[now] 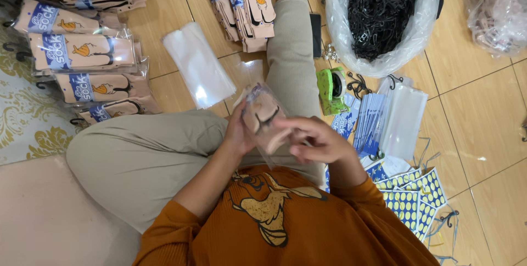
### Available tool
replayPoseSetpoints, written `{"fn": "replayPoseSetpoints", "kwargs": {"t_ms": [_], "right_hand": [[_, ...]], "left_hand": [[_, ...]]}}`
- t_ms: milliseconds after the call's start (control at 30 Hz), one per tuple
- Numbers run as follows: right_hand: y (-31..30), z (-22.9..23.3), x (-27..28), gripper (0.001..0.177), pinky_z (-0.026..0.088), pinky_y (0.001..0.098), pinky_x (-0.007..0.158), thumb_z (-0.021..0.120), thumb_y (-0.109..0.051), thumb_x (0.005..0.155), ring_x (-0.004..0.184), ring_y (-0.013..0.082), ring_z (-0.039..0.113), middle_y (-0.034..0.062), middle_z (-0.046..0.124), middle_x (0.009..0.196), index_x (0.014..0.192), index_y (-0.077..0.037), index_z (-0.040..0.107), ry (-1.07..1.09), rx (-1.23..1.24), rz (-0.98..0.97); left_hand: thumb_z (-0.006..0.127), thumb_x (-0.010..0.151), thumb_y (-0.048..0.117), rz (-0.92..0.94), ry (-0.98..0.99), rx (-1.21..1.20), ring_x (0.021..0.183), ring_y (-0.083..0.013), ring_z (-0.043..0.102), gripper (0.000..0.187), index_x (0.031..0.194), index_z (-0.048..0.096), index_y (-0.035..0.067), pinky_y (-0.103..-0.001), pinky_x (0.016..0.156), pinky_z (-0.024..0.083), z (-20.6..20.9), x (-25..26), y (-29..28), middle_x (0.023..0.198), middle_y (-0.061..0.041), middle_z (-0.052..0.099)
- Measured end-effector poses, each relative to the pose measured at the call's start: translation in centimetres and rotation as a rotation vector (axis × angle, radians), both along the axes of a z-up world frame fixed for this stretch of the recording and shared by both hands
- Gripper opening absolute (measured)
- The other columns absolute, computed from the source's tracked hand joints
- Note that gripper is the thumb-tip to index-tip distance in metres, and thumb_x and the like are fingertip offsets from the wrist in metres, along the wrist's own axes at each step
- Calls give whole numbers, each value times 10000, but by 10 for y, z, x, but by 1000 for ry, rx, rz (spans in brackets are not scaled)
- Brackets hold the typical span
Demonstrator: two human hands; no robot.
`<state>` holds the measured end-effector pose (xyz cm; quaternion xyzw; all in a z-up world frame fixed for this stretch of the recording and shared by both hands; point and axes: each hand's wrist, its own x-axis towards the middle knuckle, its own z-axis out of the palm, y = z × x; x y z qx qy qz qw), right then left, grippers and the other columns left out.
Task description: The person places pairs of socks into clear plastic sleeves by hand while sitting on the floor among piles of packaged and unpackaged goods.
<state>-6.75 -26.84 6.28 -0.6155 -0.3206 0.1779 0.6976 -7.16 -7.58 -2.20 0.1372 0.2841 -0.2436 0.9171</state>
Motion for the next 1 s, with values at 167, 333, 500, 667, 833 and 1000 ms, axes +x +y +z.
{"fn": "replayPoseSetpoints", "kwargs": {"t_ms": [167, 333, 500, 667, 833, 1000], "right_hand": [[-21, -37, 38, 212, 521, 467, 747, 783, -148, 918, 971, 439, 704, 167, 744, 1037, 1118, -77, 781, -388, -540, -410], [7, -115, 9, 304, 369, 472, 923, 657, -445, 983, 1290, 298, 529, -4, 670, 1280, 895, -161, 715, -742, -1121, -702], [4, -120, 8, 350, 397, 424, 868, 657, -410, 987, 1163, 276, 603, 0, 664, 1129, 750, -153, 655, -870, -972, -648], [-59, -88, 7, 184, 537, 444, 871, 782, -245, 917, 1038, 392, 669, 115, 676, 1158, 1027, -99, 791, -358, -1077, -524], [-88, -61, 5, 227, 435, 360, 746, 545, -182, 1042, 810, 249, 568, 120, 567, 847, 878, -29, 580, 205, 88, -367], [-56, -9, 7, 366, 521, 383, 724, 688, -300, 954, 807, 325, 670, 198, 593, 858, 833, -8, 503, 272, 440, -333]], "left_hand": [[837, 800, 47, -269, -36, 330, 837, -213, 763, 316, 1092, 717, 29, -407, 741, 650, -81, -18, -49, 974, -92, 760], [759, 855, 75, -193, -297, 788, 1047, -239, 673, 533, 1347, 555, 52, -411, 811, 636, -95, -2, -35, 1163, -121, 633], [712, 967, 322, -492, -412, 1064, 753, -159, 732, 251, 1086, 783, 113, -278, 602, 599, -131, 13, -19, 814, -47, 726], [696, 978, 266, -21, -229, 852, 697, -90, 701, 180, 1072, 746, 121, -170, 619, 560, -80, 49, 41, 746, 5, 683], [849, 842, 319, 136, -814, 1085, 1093, -251, 576, 584, 1309, 602, 68, -344, 965, 479, -18, 51, 41, 1147, -134, 593], [951, 669, 488, -120, -1467, 1009, 1333, -379, 571, 1028, 1468, 506, 19, -489, 1158, 441, 91, 6, -10, 1397, -187, 584]]}}
